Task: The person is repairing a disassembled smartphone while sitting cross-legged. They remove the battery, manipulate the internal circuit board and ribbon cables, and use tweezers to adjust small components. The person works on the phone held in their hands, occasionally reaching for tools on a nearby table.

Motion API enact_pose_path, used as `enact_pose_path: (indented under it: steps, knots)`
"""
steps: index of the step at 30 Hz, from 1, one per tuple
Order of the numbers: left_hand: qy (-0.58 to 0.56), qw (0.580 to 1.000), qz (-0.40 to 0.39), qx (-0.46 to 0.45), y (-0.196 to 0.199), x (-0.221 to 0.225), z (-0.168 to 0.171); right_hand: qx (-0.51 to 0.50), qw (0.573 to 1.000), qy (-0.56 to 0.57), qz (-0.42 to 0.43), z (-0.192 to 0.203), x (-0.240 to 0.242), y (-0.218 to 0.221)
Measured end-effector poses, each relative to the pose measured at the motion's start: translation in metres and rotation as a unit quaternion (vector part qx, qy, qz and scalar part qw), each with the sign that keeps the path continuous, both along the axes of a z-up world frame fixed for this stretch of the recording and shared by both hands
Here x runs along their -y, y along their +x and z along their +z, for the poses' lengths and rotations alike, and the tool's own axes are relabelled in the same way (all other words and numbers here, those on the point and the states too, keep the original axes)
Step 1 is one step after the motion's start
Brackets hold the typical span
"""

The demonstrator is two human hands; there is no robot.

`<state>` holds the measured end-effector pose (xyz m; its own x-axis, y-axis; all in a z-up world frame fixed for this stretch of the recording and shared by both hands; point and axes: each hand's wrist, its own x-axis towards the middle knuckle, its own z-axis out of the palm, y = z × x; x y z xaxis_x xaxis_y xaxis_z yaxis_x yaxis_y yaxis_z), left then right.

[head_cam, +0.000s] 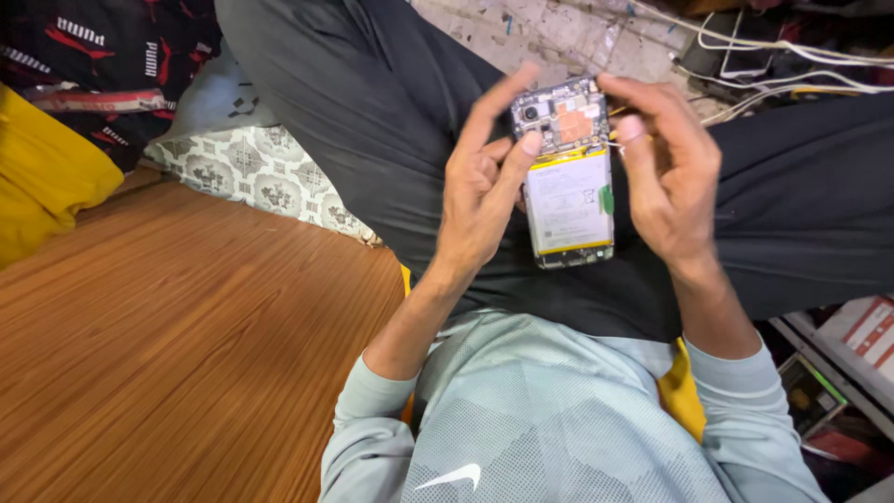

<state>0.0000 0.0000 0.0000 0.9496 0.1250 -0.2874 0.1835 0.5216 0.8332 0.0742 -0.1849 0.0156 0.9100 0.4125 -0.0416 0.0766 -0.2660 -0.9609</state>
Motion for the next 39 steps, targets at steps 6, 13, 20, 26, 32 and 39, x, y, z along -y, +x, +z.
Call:
enact_pose_path:
  steps: [6, 13, 20, 26, 32, 39]
  knots:
    - [-0.001, 1.000, -0.018, -0.005, 0.003, -0.001, 0.002, 0.046, 0.999, -0.002, 0.005, 0.005, -0.009, 0.003]
    - [-0.009, 1.000, 0.000, 0.007, 0.004, -0.006, 0.003, 0.150, 0.987, -0.048, 0.037, 0.012, -0.011, 0.002]
    - [0.013, 0.999, -0.039, -0.004, 0.004, -0.012, 0.003, -0.004, 0.998, 0.053, -0.014, -0.001, -0.003, 0.003]
    - [0.050, 0.996, -0.055, 0.044, 0.007, -0.012, 0.011, -0.076, 0.993, 0.063, -0.065, 0.014, -0.011, 0.006]
    - [0.040, 0.997, -0.063, 0.012, 0.002, -0.008, 0.001, 0.023, 0.999, 0.010, -0.026, 0.005, 0.001, 0.008]
    - [-0.101, 0.993, -0.013, -0.054, -0.002, -0.001, -0.030, 0.009, 1.000, 0.005, -0.003, 0.014, 0.001, 0.012]
